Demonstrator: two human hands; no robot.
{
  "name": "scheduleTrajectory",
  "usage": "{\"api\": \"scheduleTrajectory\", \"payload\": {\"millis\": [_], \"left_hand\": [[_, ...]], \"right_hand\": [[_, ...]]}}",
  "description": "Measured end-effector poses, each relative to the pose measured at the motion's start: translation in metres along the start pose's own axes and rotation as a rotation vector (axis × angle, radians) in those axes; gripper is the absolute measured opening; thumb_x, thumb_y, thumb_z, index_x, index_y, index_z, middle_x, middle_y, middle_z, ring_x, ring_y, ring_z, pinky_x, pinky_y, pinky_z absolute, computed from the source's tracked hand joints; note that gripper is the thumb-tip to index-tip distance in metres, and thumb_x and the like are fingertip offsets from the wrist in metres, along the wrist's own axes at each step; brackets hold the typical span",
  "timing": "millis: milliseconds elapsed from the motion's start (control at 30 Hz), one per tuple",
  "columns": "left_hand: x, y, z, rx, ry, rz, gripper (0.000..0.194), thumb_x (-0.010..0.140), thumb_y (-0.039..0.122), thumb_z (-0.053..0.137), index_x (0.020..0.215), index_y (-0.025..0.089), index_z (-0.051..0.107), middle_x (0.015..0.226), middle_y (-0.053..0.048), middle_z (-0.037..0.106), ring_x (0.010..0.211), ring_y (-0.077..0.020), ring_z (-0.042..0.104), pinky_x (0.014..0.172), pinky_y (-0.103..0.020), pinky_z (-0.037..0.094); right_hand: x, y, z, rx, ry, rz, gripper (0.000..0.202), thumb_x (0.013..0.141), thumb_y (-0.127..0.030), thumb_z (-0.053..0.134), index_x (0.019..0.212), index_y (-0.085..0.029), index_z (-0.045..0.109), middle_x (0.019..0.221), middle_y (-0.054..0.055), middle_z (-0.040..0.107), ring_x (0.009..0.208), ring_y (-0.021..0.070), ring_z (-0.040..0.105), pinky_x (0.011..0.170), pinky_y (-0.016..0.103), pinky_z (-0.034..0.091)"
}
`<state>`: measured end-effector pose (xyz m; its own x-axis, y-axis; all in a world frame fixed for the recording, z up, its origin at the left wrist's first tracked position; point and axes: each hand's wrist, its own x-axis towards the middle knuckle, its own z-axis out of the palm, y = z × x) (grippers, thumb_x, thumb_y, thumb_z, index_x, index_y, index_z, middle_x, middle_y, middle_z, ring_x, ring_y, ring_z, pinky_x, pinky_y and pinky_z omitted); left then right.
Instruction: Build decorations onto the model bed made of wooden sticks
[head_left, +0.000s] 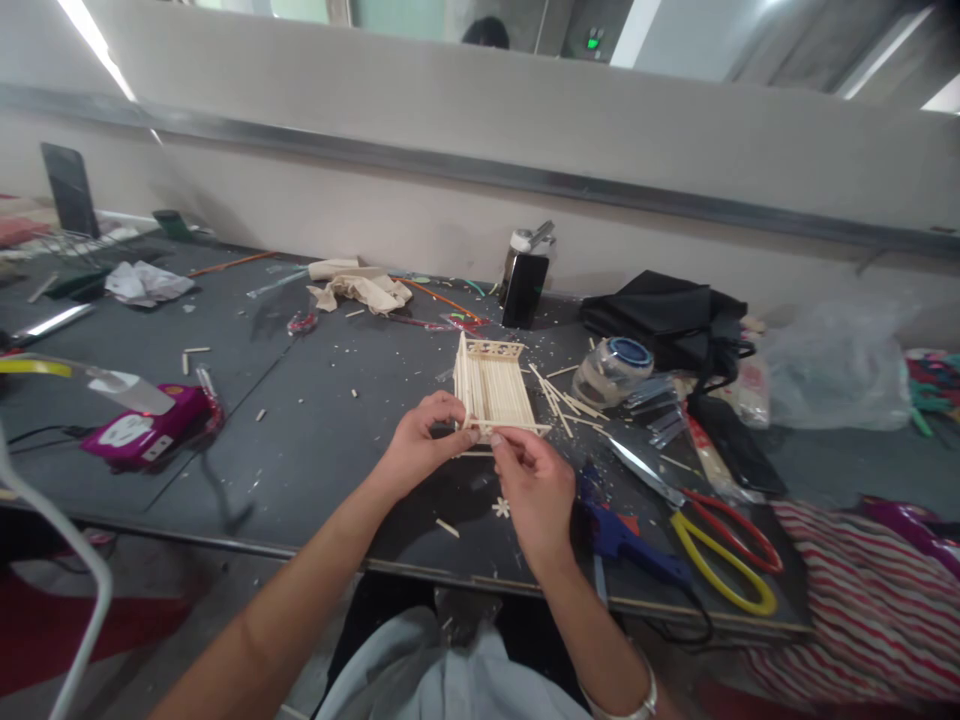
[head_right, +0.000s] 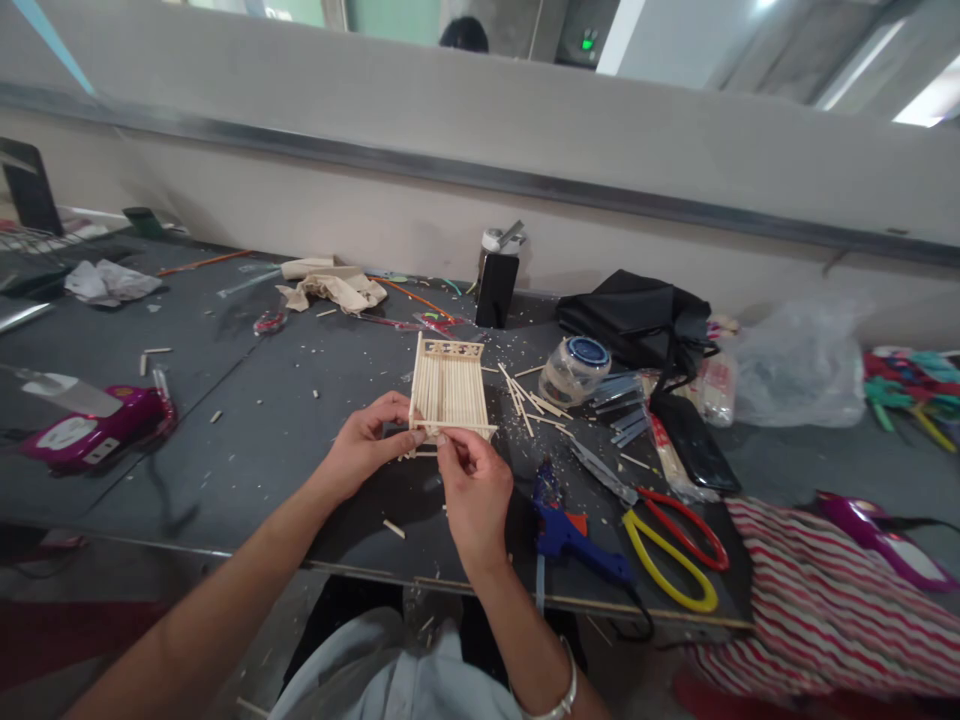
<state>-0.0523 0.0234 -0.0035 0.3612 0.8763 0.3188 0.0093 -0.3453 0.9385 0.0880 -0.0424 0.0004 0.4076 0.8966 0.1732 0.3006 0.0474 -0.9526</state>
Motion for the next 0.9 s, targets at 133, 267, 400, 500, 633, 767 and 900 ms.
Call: {"api": "scheduleTrajectory", "payload": {"millis": [133,267,400,500,633,767,900], "left_hand": [[0.0002,-0.0004,0.0006,-0.006,0.000,0.001,0.006,0.075,0.024,0.069,0.076,0.019,0.068,0.086,-0.003,0.056,0.086,-0.0170,0.053,0.082,-0.032,0.040],[0.0007,-0.0002,0.0004,0.004,-0.003,-0.007,0.006,0.075,0.024,0.069,0.076,0.019,0.067,0.085,-0.002,0.056,0.085,-0.0164,0.053,0.081,-0.032,0.040],[0.0012,-0.0002,-0.0003,0.023,-0.010,-0.003,0.006,0.075,0.024,0.069,0.075,0.019,0.067,0.083,-0.002,0.056,0.084,-0.0164,0.053,0.081,-0.032,0.040],[0.0015,-0.0009,-0.0006,0.022,-0.010,-0.002,0.006,0.075,0.025,0.069,0.075,0.019,0.068,0.084,-0.002,0.056,0.084,-0.0165,0.053,0.082,-0.033,0.041],[0.0017,-0.0019,-0.0009,0.010,-0.011,-0.002,0.007,0.075,0.026,0.070,0.075,0.019,0.068,0.084,-0.002,0.056,0.085,-0.0165,0.054,0.082,-0.033,0.041],[0.0016,-0.0020,-0.0007,0.003,-0.008,-0.013,0.008,0.075,0.027,0.070,0.076,0.019,0.070,0.086,-0.003,0.057,0.085,-0.0166,0.054,0.081,-0.033,0.042],[0.0013,-0.0020,0.0001,-0.017,0.006,-0.016,0.007,0.075,0.027,0.071,0.077,0.020,0.071,0.086,-0.003,0.058,0.083,-0.0157,0.055,0.080,-0.031,0.042]], "right_hand": [[-0.0005,0.0001,0.0005,0.014,-0.002,0.005,0.022,0.081,-0.035,0.061,0.087,-0.017,0.072,0.067,0.001,0.067,0.050,0.0109,0.052,0.046,0.021,0.040],[-0.0009,0.0018,0.0007,0.045,-0.005,0.025,0.024,0.081,-0.037,0.061,0.089,-0.017,0.071,0.066,0.001,0.067,0.048,0.0101,0.051,0.045,0.021,0.039],[-0.0007,0.0021,0.0004,0.055,-0.012,0.031,0.024,0.081,-0.037,0.061,0.088,-0.017,0.071,0.064,0.000,0.066,0.048,0.0101,0.050,0.045,0.021,0.039],[-0.0006,0.0016,0.0002,0.057,-0.014,0.031,0.024,0.081,-0.037,0.061,0.088,-0.017,0.072,0.064,0.001,0.065,0.048,0.0102,0.050,0.044,0.021,0.039],[-0.0004,0.0017,0.0001,0.056,-0.020,0.030,0.025,0.081,-0.038,0.060,0.088,-0.017,0.072,0.064,0.001,0.065,0.050,0.0106,0.051,0.045,0.020,0.040],[-0.0001,0.0017,0.0003,0.039,-0.016,0.016,0.025,0.082,-0.038,0.060,0.088,-0.017,0.071,0.065,0.001,0.065,0.051,0.0113,0.053,0.046,0.021,0.041],[0.0003,0.0015,0.0009,0.039,-0.007,0.013,0.025,0.082,-0.039,0.060,0.087,-0.017,0.071,0.066,0.001,0.066,0.050,0.0110,0.053,0.046,0.021,0.041]]}}
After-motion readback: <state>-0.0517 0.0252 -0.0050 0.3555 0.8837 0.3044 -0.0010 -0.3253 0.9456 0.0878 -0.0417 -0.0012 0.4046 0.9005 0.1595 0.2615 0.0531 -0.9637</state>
